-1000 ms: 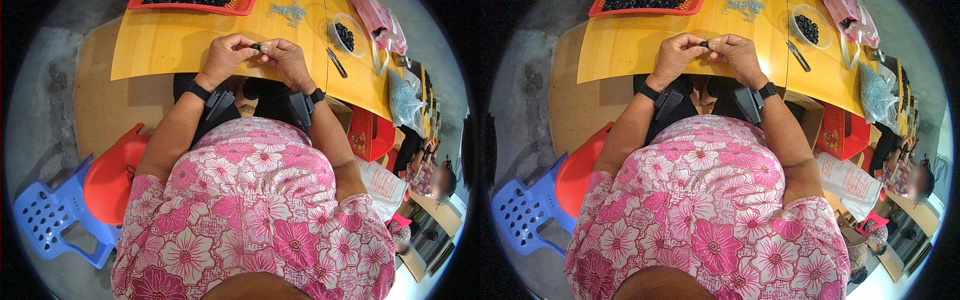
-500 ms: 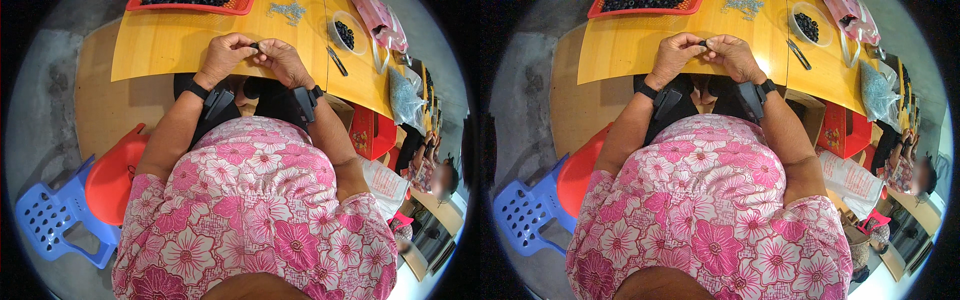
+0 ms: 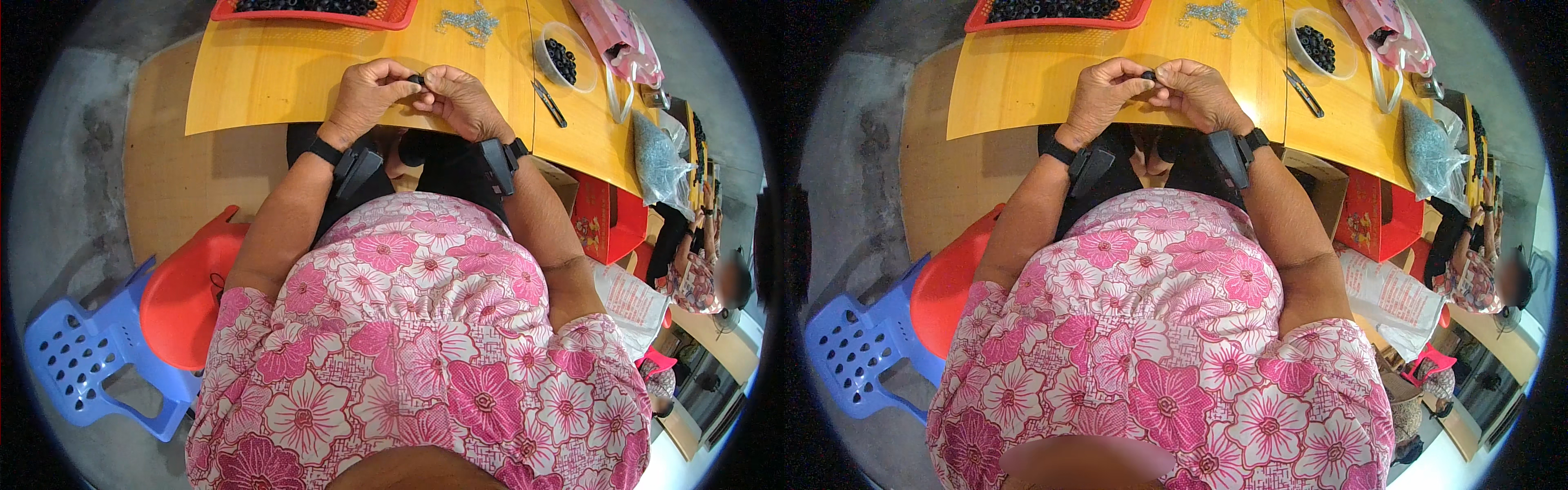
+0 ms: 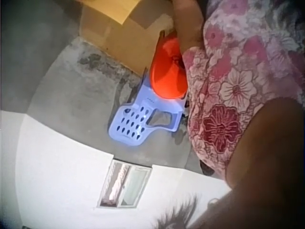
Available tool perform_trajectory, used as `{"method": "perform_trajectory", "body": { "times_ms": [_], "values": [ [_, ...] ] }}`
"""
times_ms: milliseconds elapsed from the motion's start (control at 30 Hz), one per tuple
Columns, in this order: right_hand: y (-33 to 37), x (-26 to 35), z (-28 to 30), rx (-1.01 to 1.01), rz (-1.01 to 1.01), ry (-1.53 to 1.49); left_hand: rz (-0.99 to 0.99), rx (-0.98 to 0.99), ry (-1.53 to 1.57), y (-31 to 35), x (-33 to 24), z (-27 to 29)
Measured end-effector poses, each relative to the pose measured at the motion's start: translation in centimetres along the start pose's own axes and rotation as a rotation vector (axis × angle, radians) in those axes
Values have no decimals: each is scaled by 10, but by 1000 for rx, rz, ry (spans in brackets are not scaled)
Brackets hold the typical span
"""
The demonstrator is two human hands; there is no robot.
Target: The person picks up black plastic pieces and small metal inserts from the table and tray, then presses the metal inserts into the black plastic pieces by hand.
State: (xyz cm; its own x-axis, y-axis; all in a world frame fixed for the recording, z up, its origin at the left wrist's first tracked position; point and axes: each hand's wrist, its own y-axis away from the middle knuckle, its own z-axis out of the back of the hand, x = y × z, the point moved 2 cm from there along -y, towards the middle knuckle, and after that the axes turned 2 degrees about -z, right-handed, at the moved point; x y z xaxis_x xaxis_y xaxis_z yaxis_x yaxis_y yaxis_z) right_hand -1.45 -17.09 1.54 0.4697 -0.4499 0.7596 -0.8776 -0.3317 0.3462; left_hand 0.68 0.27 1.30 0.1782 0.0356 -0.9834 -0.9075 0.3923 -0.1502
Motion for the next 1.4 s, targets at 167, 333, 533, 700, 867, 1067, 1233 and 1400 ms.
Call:
{"method": "perform_trajectory", "body": {
  "times_ms": [167, 333, 533, 700, 867, 1067, 1233, 1400],
  "values": [
    [6, -4, -8, -70, 94, 57, -3, 14, -1, -1, 3, -1],
    [10, -15, -21, -235, 293, 116, 20, -5, 71, -2, 0, -2],
    [11, -16, -24, -339, 418, 253, -4, -33, 0, 0, -1, -1],
    [12, -12, -21, -360, 458, 400, -8, -32, -16, 0, -3, -2],
    [11, -9, -21, -293, 496, 460, 3, -31, 32, -1, 0, -3],
    [4, -4, -12, -210, 320, 330, 0, -58, -60, 0, 1, -6],
    [0, 0, -2, -89, 144, 132, -10, -69, 15, -1, 0, -5],
    [-1, 0, 3, -1, 52, 70, -9, -71, 9, 0, -2, -5]
  ]
}}
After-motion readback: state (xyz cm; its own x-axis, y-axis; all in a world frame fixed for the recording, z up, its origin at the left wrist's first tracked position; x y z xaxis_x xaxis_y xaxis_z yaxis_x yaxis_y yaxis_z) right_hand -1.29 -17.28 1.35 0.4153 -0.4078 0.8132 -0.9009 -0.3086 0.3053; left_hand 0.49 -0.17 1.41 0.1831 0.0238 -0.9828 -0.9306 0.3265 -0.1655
